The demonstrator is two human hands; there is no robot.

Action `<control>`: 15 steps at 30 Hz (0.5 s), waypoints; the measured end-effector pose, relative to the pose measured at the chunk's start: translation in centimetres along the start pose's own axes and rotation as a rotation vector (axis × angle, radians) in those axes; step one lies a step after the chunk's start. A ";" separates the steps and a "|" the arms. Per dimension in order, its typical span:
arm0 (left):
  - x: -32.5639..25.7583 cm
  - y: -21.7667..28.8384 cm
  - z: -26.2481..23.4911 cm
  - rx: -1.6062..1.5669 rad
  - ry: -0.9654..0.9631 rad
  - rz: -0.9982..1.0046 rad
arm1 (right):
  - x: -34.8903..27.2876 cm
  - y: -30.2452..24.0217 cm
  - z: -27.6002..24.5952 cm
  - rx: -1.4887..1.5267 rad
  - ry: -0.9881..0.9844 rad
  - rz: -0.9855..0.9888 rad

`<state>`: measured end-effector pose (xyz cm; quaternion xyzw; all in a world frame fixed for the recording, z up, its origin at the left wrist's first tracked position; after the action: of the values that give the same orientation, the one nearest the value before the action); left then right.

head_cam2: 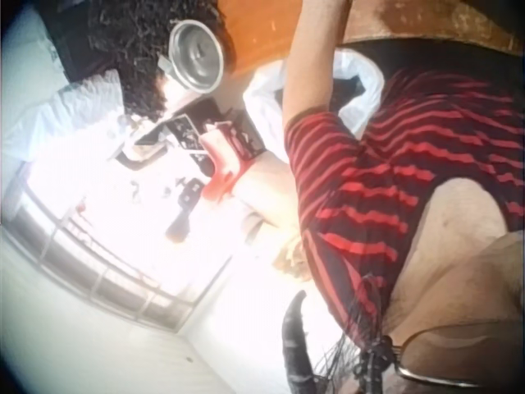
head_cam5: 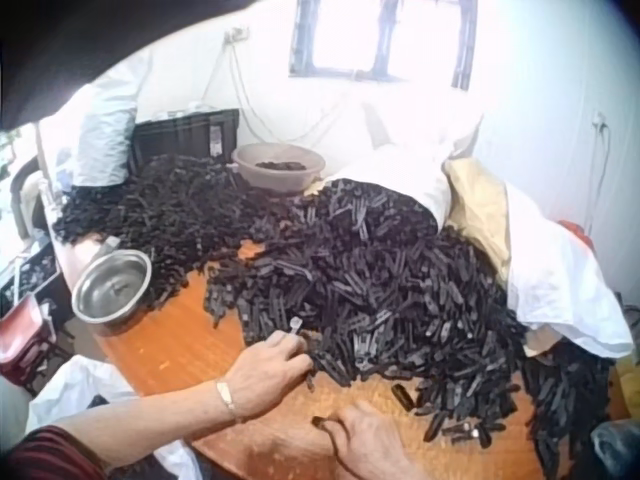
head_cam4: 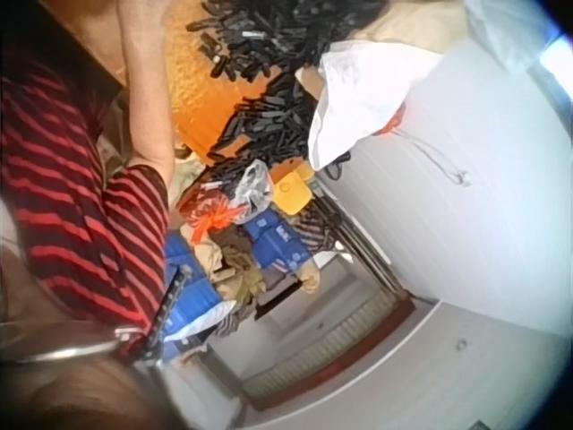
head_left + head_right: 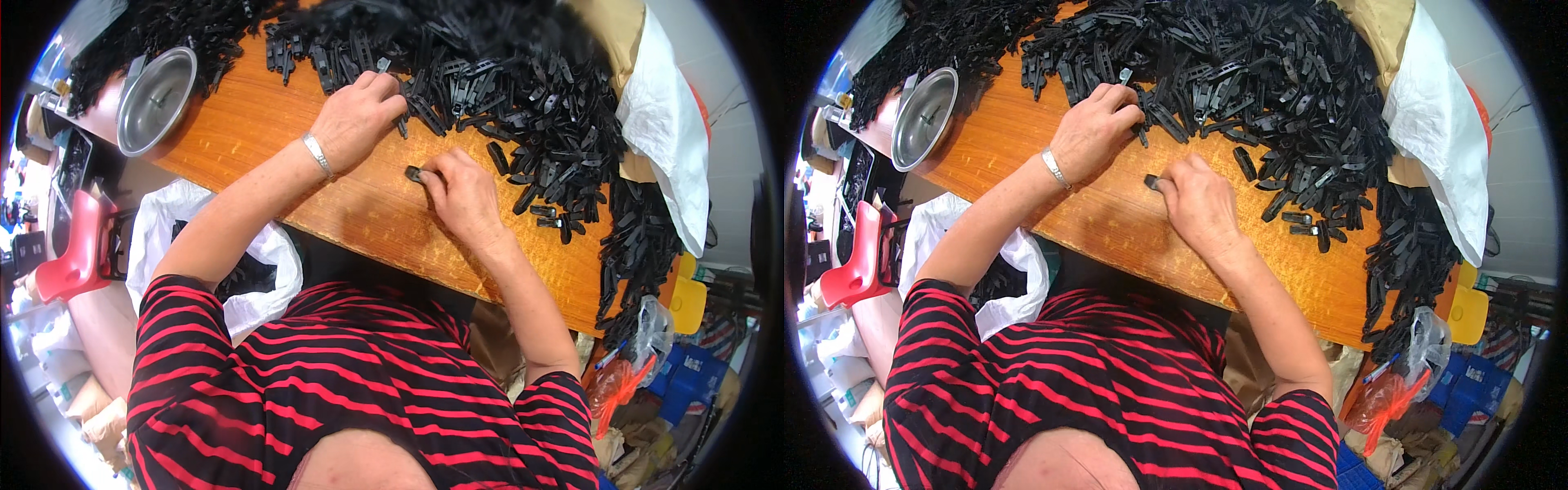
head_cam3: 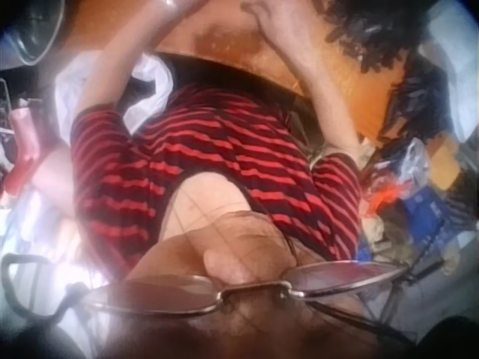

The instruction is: The person assembles black plastic components by snapping pieces together by hand and places finished parts into a white bag.

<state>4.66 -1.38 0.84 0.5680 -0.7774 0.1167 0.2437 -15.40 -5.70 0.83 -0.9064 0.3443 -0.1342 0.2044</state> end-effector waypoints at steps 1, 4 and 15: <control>0.1 0.1 0.0 -0.016 0.047 0.026 | -0.1 -0.3 0.4 0.103 0.021 -0.029; -0.5 0.1 0.0 -0.024 0.012 0.022 | 0.3 -0.4 0.8 0.112 -0.009 0.010; 0.0 3.4 -3.6 -0.348 0.010 -0.113 | 1.3 0.8 0.2 0.946 -0.087 0.306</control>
<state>2.39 1.41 4.22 0.5594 -0.7516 -0.0307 0.3482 -14.88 -7.07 0.41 -0.6581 0.3660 -0.2062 0.6249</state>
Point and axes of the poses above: each hand's wrist, its own x-axis towards the middle knuckle, its own z-axis out of the palm, y = z × x, the point moved 4 cm from there along x, towards the middle knuckle, and after that the axes turned 6 degrees about z, right-handed, at the moved point
